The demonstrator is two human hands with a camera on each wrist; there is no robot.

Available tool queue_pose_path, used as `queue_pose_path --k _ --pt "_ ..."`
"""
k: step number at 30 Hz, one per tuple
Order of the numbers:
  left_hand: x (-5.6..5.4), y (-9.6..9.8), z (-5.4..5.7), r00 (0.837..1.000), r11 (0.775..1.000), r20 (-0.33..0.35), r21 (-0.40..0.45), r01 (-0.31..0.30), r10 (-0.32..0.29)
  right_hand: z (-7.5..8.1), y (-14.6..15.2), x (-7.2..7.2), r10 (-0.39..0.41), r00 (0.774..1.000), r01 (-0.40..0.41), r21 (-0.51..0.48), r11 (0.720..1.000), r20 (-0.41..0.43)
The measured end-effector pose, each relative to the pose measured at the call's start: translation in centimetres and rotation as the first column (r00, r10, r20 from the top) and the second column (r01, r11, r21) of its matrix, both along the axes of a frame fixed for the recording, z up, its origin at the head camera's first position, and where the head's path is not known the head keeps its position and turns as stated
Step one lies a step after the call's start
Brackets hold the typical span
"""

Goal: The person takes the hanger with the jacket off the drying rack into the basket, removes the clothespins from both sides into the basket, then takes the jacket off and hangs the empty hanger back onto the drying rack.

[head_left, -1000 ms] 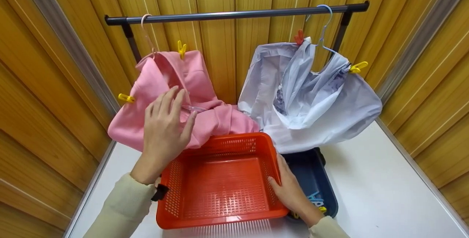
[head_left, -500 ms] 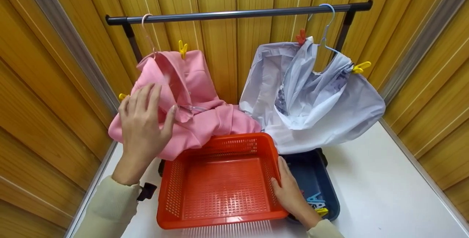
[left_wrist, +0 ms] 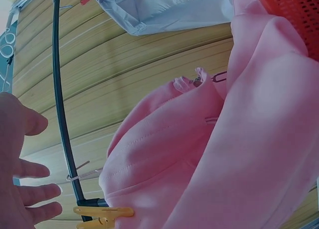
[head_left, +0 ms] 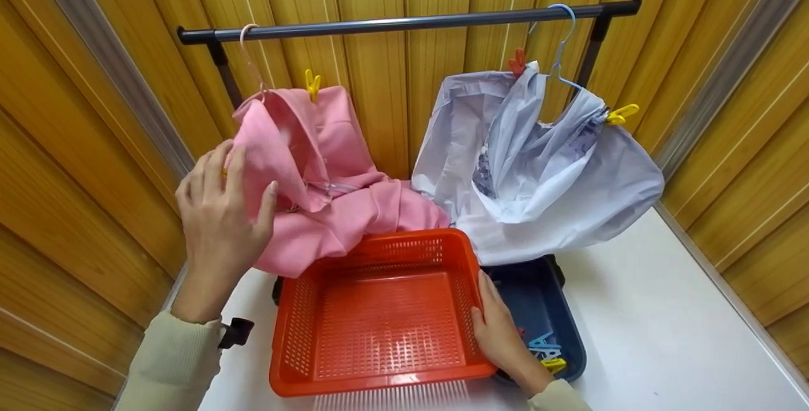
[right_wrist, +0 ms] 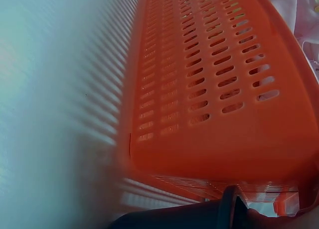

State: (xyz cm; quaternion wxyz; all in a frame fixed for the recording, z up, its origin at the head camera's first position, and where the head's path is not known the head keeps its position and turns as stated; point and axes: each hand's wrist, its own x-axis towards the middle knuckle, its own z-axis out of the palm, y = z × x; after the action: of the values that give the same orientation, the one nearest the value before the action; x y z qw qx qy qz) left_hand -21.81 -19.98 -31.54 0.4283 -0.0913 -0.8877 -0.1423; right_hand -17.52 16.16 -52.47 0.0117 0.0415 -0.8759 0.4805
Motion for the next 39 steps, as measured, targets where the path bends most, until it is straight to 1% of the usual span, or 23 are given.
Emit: queue_pose_path --k 5,8,13,22,27,30,35,39 --pt "-0.1 -0.6 0.0 1.000 1.000 0.015 0.020 -0.019 0.019 -0.1 0.0 0.0 -0.003 1.000 0.004 0.024 1.000 -0.028" --pt "-0.1 -1.0 0.1 0.999 0.999 0.033 0.026 -0.039 0.038 -0.1 0.0 0.0 -0.005 1.000 0.006 0.037 0.999 -0.029" --pt "-0.1 -1.6 0.1 0.995 0.997 0.069 0.033 -0.075 0.073 -0.1 0.0 0.0 -0.004 1.000 0.005 0.026 1.000 -0.006" --pt "-0.2 -2.4 0.1 0.987 0.989 0.118 0.088 -0.117 0.106 -0.1 -0.1 0.1 -0.006 0.999 0.007 0.036 0.999 -0.043" --pt "-0.4 -2.8 0.2 0.981 0.984 0.151 0.108 -0.139 0.122 -0.1 0.0 0.1 -0.009 0.999 0.010 0.032 0.999 -0.031" --pt "-0.5 -3.0 0.1 0.974 0.981 0.189 0.122 -0.152 0.127 -0.2 0.0 0.0 -0.011 1.000 0.012 0.031 0.999 -0.019" --pt "-0.7 -3.4 0.1 0.951 0.974 0.275 0.132 -0.181 0.140 -0.2 0.0 0.1 -0.008 0.999 0.009 0.033 0.999 -0.036" --pt "-1.0 -3.8 0.0 0.937 0.973 0.314 0.120 -0.195 0.150 -0.2 0.0 0.1 -0.003 0.999 0.005 0.038 0.999 -0.045"
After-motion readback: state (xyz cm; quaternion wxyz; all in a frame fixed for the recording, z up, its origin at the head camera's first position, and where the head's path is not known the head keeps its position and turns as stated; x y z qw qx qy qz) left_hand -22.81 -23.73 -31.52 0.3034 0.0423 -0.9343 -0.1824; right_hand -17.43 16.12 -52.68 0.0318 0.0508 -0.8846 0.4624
